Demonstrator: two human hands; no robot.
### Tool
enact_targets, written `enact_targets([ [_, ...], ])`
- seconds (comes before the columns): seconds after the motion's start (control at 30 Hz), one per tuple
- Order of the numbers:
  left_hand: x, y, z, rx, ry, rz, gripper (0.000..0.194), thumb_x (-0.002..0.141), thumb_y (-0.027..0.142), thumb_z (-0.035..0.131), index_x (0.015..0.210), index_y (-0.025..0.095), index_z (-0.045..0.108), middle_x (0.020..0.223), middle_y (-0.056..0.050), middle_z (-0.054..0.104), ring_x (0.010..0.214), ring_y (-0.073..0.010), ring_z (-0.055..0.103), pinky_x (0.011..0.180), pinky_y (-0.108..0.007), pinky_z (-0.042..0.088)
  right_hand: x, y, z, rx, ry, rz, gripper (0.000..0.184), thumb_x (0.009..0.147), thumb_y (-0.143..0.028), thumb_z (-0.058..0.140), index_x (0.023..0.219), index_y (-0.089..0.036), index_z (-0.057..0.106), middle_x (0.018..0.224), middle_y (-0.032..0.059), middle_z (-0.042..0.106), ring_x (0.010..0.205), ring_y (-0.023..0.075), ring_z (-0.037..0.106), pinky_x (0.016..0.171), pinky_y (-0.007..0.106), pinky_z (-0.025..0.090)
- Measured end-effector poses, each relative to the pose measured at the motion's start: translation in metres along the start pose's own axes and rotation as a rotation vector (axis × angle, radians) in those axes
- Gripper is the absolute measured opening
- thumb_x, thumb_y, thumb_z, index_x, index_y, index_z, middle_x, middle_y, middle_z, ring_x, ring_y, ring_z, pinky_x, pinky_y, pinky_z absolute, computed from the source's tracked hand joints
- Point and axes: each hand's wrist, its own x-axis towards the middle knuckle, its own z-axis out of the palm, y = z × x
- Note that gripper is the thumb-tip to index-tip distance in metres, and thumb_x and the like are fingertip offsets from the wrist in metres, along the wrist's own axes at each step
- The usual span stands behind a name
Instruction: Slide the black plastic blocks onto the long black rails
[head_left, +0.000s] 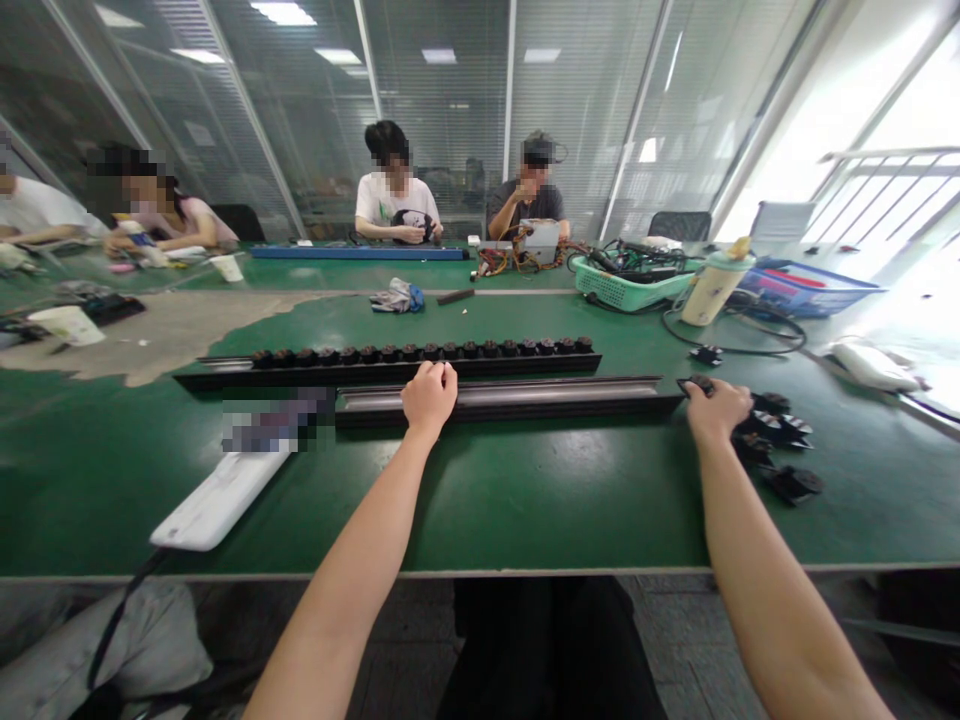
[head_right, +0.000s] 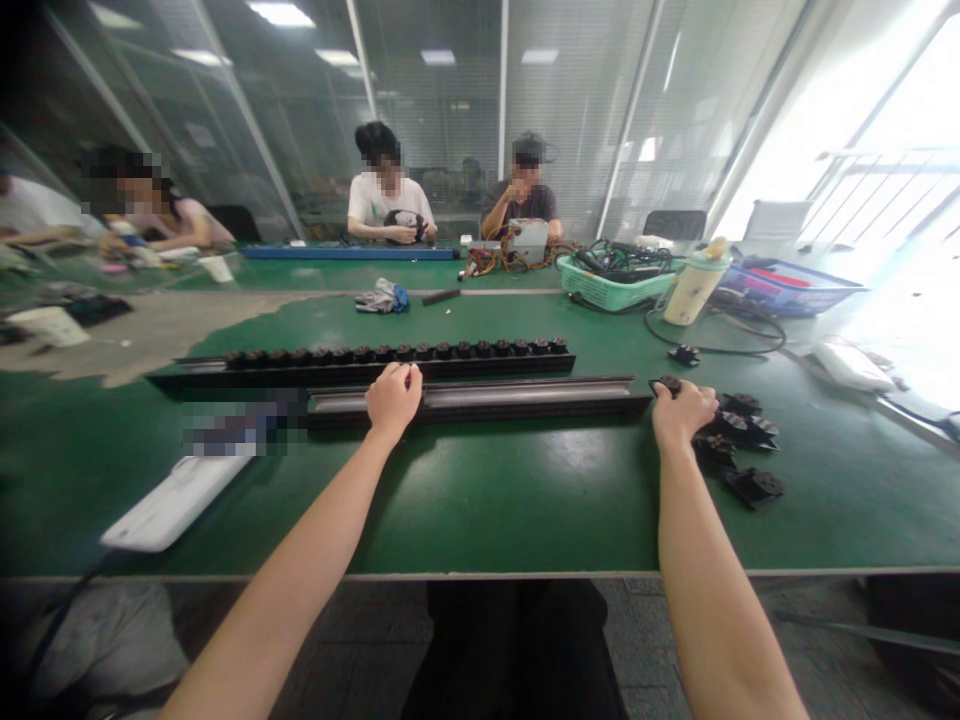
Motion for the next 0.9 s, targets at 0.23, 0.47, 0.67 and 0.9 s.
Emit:
enact_targets([
  [0.23, 0.000, -0.001, 0.001, -0.008, 0.018, 0.014, 0.041, 0.109, 0.039, 0.038, 0.092, 0.023, 0.071, 0.107, -0.007, 0.070, 0.085, -0.0221, 0.068, 0.067, -0.031, 0.035, -0.007, -0.005, -0.010, -0.241, 0.001, 0.167, 0.054, 0.087, -0.038, 0.058, 0.123, 0.000, 0.070, 0.129, 0.0328, 0.051, 0.123, 0.0422, 0.036, 0.100, 0.056, 0.027],
  [0.47, -0.001, -0.001, 0.001, -0.015, 0.010, 0.011, 0.041, 0.109, 0.039, 0.037, 0.092, 0.023, 0.071, 0.108, -0.007, 0.070, 0.084, -0.0214, 0.068, 0.067, -0.031, 0.036, -0.012, -0.003, -0.006, -0.172, 0.039, 0.278, 0.063, 0.090, -0.025, 0.040, 0.147, 0.000, 0.052, 0.145, 0.0375, 0.038, 0.138, 0.0452, 0.026, 0.107, 0.059, 0.013],
  [0.67, -0.001, -0.002, 0.001, -0.018, 0.012, 0.026, 0.042, 0.110, 0.038, 0.037, 0.093, 0.023, 0.072, 0.108, -0.008, 0.070, 0.085, -0.0212, 0.068, 0.068, -0.030, 0.036, -0.016, -0.013, -0.009, -0.138, 0.042, 0.214, 0.053, 0.089, -0.025, 0.040, 0.133, -0.004, 0.062, 0.140, 0.0351, 0.041, 0.133, 0.0460, 0.031, 0.108, 0.062, 0.019],
  [0.9, -0.002, -0.001, -0.001, 0.025, -0.003, 0.030, 0.044, 0.111, 0.038, 0.034, 0.098, 0.021, 0.073, 0.111, -0.007, 0.070, 0.087, -0.0205, 0.070, 0.068, -0.029, 0.038, -0.050, -0.080, -0.019, -0.109, 0.072, -0.279, 0.040, 0.095, -0.028, 0.044, 0.125, -0.013, 0.065, 0.128, 0.0236, 0.050, 0.121, 0.0392, 0.041, 0.099, 0.057, 0.034],
])
